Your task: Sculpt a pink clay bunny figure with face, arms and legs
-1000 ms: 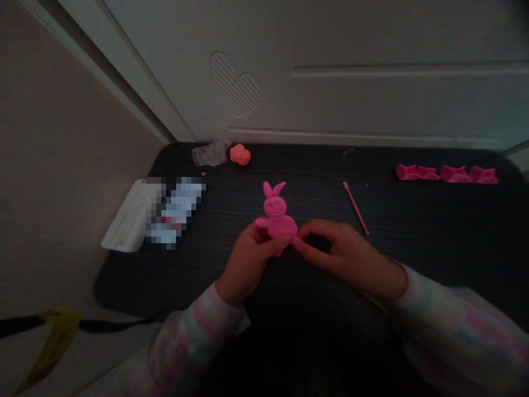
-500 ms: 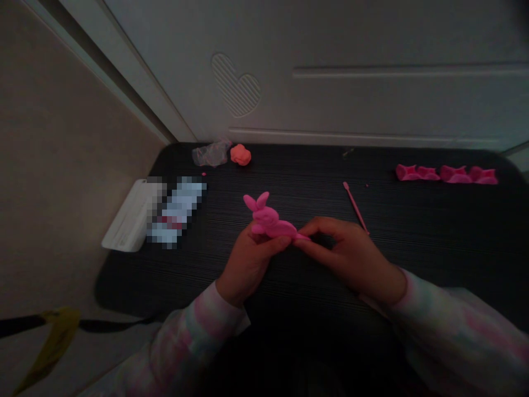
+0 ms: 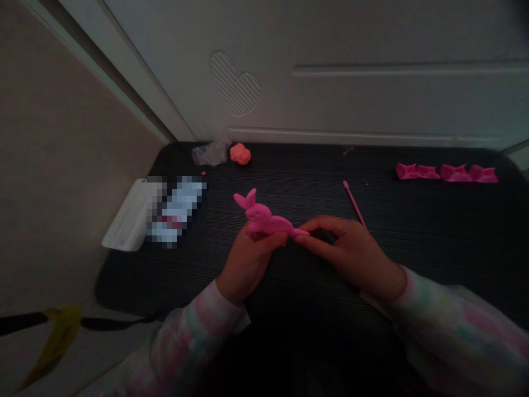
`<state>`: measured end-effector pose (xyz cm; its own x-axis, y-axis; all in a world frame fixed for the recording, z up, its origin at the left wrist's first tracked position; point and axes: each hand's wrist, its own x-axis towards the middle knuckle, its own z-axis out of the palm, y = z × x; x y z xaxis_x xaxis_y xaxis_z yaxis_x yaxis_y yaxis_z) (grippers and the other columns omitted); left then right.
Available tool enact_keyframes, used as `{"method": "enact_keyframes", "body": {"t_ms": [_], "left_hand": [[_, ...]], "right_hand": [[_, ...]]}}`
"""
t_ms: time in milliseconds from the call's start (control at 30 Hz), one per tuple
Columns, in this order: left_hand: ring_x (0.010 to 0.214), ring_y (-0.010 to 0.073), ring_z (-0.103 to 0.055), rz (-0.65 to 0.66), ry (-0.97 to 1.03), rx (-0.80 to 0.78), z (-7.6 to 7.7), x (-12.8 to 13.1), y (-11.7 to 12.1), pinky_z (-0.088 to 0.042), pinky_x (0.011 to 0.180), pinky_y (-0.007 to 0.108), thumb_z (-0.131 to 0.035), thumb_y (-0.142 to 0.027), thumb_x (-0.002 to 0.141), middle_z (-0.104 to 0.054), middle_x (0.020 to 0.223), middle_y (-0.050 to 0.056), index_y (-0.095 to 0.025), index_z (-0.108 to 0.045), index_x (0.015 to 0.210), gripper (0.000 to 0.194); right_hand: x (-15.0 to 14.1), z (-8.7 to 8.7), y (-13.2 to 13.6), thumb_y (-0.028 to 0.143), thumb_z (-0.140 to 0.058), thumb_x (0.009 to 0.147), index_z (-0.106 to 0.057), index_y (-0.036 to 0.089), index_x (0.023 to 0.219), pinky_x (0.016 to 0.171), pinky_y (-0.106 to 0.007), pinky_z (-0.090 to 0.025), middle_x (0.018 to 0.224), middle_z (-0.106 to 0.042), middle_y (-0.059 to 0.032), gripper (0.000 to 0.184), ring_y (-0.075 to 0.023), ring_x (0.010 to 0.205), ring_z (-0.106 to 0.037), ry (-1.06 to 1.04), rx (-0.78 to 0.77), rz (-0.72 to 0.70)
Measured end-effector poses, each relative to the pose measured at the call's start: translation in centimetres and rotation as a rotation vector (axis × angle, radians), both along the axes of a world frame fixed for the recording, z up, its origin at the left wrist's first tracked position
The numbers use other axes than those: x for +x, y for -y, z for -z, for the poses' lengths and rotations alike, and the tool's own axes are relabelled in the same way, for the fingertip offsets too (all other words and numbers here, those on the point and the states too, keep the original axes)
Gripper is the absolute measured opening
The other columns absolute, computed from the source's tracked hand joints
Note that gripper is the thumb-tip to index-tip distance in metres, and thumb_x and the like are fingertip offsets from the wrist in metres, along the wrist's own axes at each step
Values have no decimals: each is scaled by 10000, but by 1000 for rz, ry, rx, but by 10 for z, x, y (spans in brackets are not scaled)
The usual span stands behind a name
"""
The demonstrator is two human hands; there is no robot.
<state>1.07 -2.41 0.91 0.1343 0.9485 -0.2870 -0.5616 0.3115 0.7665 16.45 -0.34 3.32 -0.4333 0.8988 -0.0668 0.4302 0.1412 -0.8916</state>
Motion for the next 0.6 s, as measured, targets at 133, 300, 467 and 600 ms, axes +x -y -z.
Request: {"method": "enact_keyframes", "body": {"t_ms": [133,300,467,600], "left_hand": [[673,86,-505,-2,-19,-18,0,0,0,-389,707,220,-638,-133,639,-572,657,-22,-135,-606,638,32],[726,95,-511,-62,53,-93,3,1,0,-392,737,236,-613,-123,669,-556,725,-15,-141,-586,708,51],[723,86,-504,-62,159,-145,5,5,-2,-402,732,231,-593,-96,691,-542,738,-12,-135,-563,733,65],[720,80,-498,-47,194,-153,5,7,-2,-407,725,221,-578,-87,704,-539,746,-9,-128,-564,743,59]], "right_hand": [[0,3,1,328,-550,770,-623,214,749,598,-212,-455,711,-653,35,137,-106,650,-591,18,46,13],[2,11,2,328,-612,723,-568,169,962,687,-276,-466,878,-645,-35,291,-151,785,-586,124,419,28],[2,18,1,215,-577,755,-569,145,904,726,-324,-432,877,-648,-62,165,-169,823,-574,219,800,-5],[2,18,1,212,-588,743,-567,143,897,706,-318,-418,869,-657,-57,170,-163,799,-583,246,859,-17]]}}
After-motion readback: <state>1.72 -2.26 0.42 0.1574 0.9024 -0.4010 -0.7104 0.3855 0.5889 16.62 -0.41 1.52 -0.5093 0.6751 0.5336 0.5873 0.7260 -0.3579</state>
